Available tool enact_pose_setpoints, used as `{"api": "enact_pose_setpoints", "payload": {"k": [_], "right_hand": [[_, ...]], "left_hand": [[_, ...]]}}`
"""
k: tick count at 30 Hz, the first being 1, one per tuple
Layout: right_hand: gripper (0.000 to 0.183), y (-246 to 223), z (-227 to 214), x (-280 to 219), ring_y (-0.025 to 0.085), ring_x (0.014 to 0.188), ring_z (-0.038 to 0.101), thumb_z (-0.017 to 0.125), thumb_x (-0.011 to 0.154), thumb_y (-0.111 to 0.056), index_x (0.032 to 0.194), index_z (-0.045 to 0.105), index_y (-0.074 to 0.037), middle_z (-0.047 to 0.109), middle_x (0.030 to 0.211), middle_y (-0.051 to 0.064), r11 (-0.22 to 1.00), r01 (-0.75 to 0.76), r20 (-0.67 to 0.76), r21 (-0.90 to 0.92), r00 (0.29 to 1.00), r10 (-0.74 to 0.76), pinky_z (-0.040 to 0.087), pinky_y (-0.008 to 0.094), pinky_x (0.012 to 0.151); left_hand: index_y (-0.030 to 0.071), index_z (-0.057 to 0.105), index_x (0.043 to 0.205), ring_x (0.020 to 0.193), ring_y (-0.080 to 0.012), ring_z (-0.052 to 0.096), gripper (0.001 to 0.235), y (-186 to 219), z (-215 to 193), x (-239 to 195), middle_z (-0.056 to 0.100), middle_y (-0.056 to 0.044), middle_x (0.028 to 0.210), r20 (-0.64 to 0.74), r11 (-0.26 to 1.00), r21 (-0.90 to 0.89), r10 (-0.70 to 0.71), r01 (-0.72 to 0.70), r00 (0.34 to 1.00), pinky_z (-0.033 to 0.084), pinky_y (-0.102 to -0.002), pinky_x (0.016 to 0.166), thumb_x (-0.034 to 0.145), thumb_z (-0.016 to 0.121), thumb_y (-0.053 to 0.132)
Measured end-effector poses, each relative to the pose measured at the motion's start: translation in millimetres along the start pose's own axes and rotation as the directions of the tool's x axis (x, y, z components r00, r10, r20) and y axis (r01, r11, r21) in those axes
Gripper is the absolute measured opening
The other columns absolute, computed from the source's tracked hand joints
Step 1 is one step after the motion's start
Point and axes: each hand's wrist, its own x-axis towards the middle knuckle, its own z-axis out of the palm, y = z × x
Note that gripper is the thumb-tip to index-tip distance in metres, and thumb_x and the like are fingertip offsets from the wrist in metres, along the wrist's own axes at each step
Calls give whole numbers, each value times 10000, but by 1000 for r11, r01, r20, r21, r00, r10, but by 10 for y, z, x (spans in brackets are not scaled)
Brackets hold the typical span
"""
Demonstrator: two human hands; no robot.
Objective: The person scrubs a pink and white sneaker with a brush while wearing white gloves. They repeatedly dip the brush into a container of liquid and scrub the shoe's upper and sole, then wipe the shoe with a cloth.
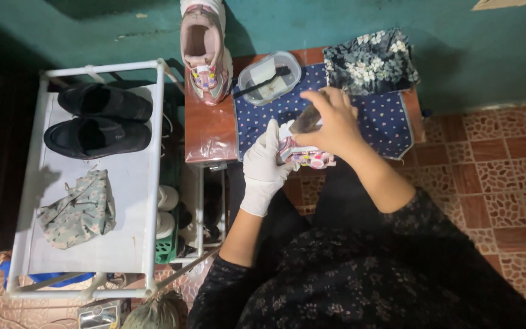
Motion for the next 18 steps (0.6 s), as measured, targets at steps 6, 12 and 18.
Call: {"api": "enact_pose_setpoints", "payload": {"k": [6,12,18], "right_hand": [[875,146,-220,150,420,1191,454,920,630,-482,1384,557,-229,472,1299,187,994,-23,-134,-107,991,9,417,591,846],[807,160,-133,124,420,1215,449,906,617,-463,1335,589,-275,464,1332,158,995,-74,-1,-70,997,74,387,572,870],[907,-181,-104,-1,405,1232,473,903,603,-540,1402,530,-326,490,1316,141,1000,17,72,-2,997,-17,354,593,936]], "left_hand": [[143,218,1619,1282,-359,599,1271,21,39,-4,593,-172,1367,-24,1000,-27,14,-15,1000,465,-431,1123,604,965,308],[197,185,1623,1335,-339,569,1256,50,-80,67,560,-129,1434,45,992,-102,-73,78,996,456,-415,1144,631,951,280],[236,178,1629,1352,-304,554,1287,50,-57,104,547,-88,1458,93,986,-76,-141,148,986,443,-397,1169,611,963,299]]}}
